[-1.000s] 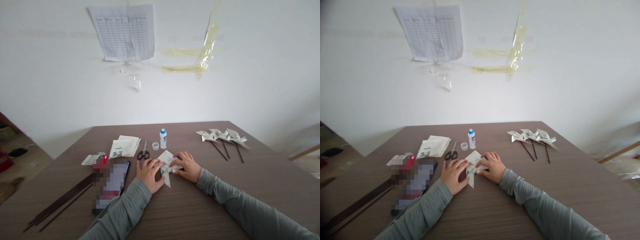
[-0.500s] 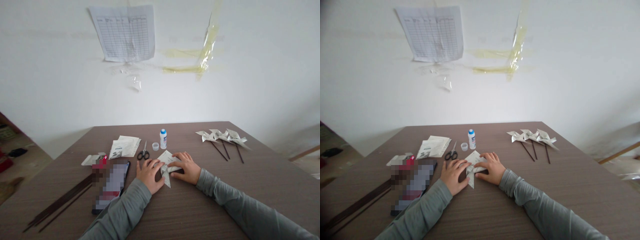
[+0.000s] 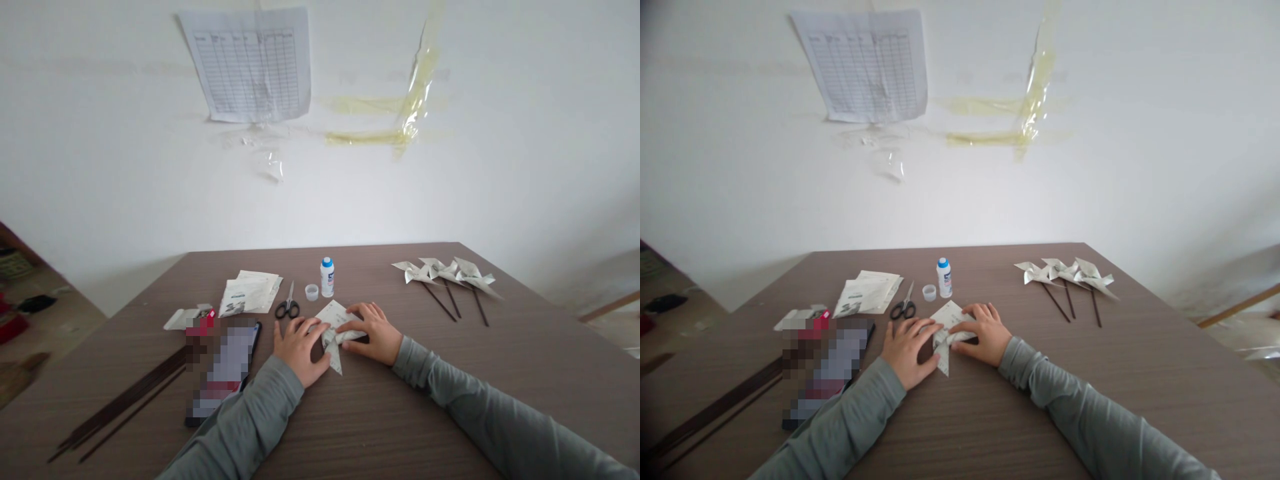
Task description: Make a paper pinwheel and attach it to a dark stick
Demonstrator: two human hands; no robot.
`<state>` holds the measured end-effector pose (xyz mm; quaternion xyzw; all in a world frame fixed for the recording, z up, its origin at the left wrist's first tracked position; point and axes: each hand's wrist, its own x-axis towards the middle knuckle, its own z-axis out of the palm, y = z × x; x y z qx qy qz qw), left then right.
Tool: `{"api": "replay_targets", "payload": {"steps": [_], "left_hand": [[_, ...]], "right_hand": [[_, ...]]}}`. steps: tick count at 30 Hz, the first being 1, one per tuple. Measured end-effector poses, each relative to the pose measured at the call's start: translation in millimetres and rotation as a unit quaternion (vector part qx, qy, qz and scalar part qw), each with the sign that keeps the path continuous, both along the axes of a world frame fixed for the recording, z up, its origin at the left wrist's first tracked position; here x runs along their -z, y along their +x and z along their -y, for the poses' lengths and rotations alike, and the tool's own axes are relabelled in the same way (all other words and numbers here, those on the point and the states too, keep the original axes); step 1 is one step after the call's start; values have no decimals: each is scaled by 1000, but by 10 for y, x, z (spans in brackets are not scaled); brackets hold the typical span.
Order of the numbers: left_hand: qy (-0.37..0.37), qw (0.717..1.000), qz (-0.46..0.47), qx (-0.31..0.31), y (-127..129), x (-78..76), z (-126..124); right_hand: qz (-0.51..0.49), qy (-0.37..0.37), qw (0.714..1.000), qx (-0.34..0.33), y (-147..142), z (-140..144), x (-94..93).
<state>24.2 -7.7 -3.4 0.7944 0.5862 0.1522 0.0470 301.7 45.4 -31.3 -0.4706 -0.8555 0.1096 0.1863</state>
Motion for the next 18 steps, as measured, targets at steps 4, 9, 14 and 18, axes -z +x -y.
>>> {"api": "replay_targets", "payload": {"steps": [4, 9, 14, 18], "left_hand": [[1, 1000, 6, 5, -21, -6, 12], [10, 1000, 16, 9, -37, -19, 35], [6, 1000, 21, 13, -35, -41, 37], [-9, 1000, 13, 8, -13, -52, 27]], "right_hand": [[-34, 1, 999, 0, 37, -72, 102], [-96, 16, 995, -18, 81, -95, 131], [-65, 22, 997, -29, 53, -46, 76], [-28, 28, 999, -23, 10, -1, 33]]}}
